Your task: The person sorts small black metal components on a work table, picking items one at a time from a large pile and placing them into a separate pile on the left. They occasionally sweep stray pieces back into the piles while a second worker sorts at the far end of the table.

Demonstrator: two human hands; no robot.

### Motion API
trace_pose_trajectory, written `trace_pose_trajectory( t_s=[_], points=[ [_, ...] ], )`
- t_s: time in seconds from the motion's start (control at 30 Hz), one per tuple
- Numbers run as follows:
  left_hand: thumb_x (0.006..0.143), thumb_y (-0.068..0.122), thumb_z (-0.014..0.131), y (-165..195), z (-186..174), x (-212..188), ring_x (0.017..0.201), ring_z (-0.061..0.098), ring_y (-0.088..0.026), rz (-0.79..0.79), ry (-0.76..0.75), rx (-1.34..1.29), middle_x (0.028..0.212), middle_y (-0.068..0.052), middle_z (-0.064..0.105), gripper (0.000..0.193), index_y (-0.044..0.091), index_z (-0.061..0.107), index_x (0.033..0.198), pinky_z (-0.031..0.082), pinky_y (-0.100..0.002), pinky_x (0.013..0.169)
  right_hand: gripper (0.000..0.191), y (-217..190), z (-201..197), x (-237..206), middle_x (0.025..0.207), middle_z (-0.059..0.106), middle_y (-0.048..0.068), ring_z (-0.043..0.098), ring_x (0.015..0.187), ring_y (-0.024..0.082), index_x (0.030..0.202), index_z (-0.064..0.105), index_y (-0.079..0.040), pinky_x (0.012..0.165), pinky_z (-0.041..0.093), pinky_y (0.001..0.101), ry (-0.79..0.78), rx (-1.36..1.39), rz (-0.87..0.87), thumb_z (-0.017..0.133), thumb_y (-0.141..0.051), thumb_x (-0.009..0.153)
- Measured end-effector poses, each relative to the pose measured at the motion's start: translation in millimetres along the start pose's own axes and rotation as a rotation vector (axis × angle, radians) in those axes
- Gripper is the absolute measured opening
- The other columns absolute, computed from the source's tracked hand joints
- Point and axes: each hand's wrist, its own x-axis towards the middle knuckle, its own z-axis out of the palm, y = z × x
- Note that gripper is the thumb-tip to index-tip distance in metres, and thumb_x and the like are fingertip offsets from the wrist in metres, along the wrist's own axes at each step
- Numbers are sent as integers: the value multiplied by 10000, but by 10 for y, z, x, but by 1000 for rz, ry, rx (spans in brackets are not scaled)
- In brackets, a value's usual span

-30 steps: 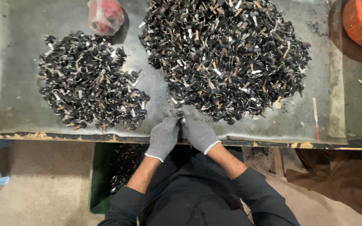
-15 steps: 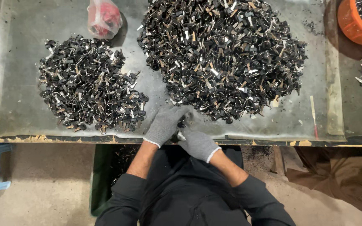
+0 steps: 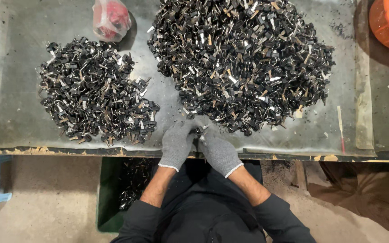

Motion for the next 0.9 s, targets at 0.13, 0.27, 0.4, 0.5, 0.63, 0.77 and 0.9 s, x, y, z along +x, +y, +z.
trace_pose_trajectory(
  t_s=[0.13,0.27,0.4,0.5,0.63,0.77,0.9],
  points=[
    [827,180,740,-90,39,-16,885,697,-346,-126,-69,15,916,-113,726,247,115,698,1061,533,-488,768,286,-32,-5,66,1005,701,220,717,930,382,1100,652,-13,782,582,485,-9,105,83,598,-270,988],
    [854,156,703,-195,102,-6,863,699,-351,24,-68,129,923,-115,720,172,124,708,1022,538,-496,758,312,-16,11,180,962,697,243,715,909,400,1103,605,30,772,581,491,-64,94,135,606,-258,981],
    [910,120,642,-208,135,2,876,709,-346,94,-85,98,954,-106,720,150,118,690,1052,549,-494,775,254,-53,93,165,915,726,217,733,876,390,1127,595,-10,748,589,506,-63,-3,182,554,-227,1002],
    [933,97,626,-208,136,-25,914,710,-338,155,-72,182,979,-107,708,153,116,672,1077,561,-475,805,183,-79,123,131,925,724,202,737,874,381,1108,588,-20,738,601,484,98,-192,87,541,-147,984],
    [789,162,712,-224,39,-29,852,695,-374,122,-57,62,977,-138,719,343,118,691,1128,546,-502,729,293,9,-27,166,911,714,218,731,828,408,1163,561,-2,732,576,528,-70,60,140,557,-259,1021],
    [833,191,736,-159,4,7,885,711,-350,1,-81,61,949,-107,735,243,152,681,1067,550,-492,759,389,92,-156,217,946,697,243,707,848,449,1206,556,-8,739,566,539,-35,213,91,620,-293,948],
    [783,208,744,-130,-10,36,846,708,-352,-199,-147,-22,863,-111,727,399,122,646,1159,536,-502,735,326,54,-80,196,980,720,236,721,928,426,1183,591,-43,838,564,520,-156,131,163,592,-294,975]
  ],
)
